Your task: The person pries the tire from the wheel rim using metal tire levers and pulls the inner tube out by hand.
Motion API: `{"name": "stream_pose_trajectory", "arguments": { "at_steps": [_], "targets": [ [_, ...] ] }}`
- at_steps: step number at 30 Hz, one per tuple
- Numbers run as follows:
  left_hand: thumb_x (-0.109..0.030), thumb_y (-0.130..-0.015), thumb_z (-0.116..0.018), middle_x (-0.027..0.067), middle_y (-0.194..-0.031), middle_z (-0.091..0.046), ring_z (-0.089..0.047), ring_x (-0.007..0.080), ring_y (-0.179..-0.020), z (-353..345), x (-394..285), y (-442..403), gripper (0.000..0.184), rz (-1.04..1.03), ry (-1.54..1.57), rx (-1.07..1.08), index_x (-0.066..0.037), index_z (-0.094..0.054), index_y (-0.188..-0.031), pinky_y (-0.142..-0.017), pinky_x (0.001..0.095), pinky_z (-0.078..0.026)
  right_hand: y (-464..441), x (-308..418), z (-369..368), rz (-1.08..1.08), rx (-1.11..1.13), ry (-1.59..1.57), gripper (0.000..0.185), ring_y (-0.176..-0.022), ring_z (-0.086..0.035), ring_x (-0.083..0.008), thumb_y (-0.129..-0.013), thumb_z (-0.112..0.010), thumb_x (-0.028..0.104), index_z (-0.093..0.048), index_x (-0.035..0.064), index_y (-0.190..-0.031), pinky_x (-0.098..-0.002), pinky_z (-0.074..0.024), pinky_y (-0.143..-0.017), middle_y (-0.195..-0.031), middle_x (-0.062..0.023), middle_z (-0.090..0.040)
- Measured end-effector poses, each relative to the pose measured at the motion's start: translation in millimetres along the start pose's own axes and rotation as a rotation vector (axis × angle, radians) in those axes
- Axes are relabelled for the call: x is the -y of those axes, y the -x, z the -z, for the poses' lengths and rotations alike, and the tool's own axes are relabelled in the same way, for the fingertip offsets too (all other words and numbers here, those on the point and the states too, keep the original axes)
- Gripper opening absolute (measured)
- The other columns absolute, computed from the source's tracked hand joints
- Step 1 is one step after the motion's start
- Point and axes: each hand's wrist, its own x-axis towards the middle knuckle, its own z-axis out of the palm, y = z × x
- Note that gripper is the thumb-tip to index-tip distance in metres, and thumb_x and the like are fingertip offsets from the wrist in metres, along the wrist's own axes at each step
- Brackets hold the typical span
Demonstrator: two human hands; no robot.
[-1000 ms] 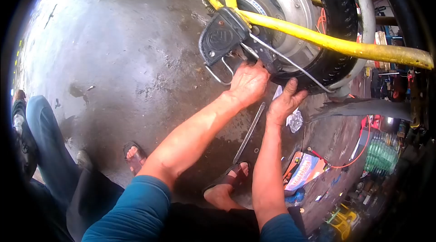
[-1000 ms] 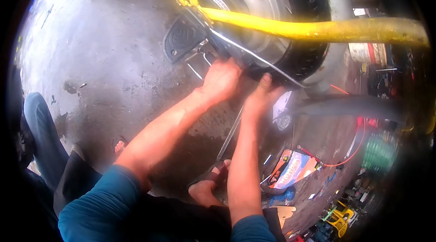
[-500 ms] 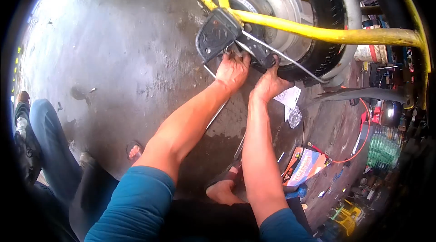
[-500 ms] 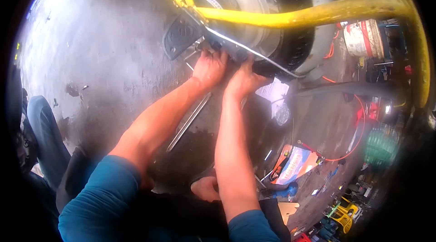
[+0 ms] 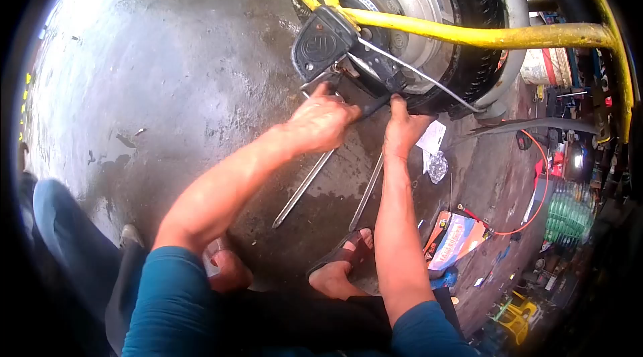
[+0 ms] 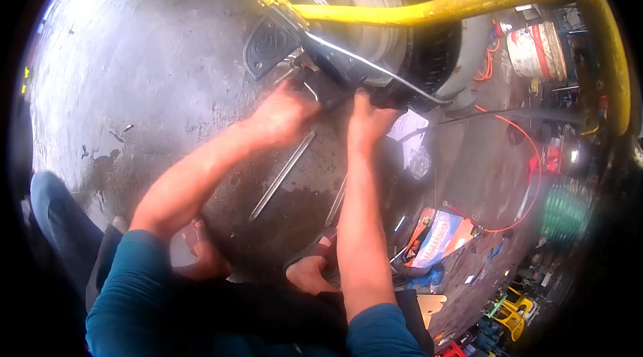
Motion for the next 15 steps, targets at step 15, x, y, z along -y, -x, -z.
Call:
{"name": "stream_pose_trajectory", "arguments": {
  "at_steps": [15],
  "targets": [
    [-0.035, -0.076, -0.072, 0.0268, -0.111, -0.057, -0.054, 0.0374, -0.111, -32, -51, -47, 0.07, 0.35, 0.233, -0.421, 0.009, -0.046, -0.124, -0.101, 0.0504, -0.035, -14, 5, 36, -0.182, 0.203, -0.054, 0.062, -0.105, -0.053, -0.0179, -0.076, -0.066, 0.001, -0.039, 0.0018, -0.132, -0.0317, -0.0423, -0.092, -0.121, -0.0083, -0.052]
  ]
}}
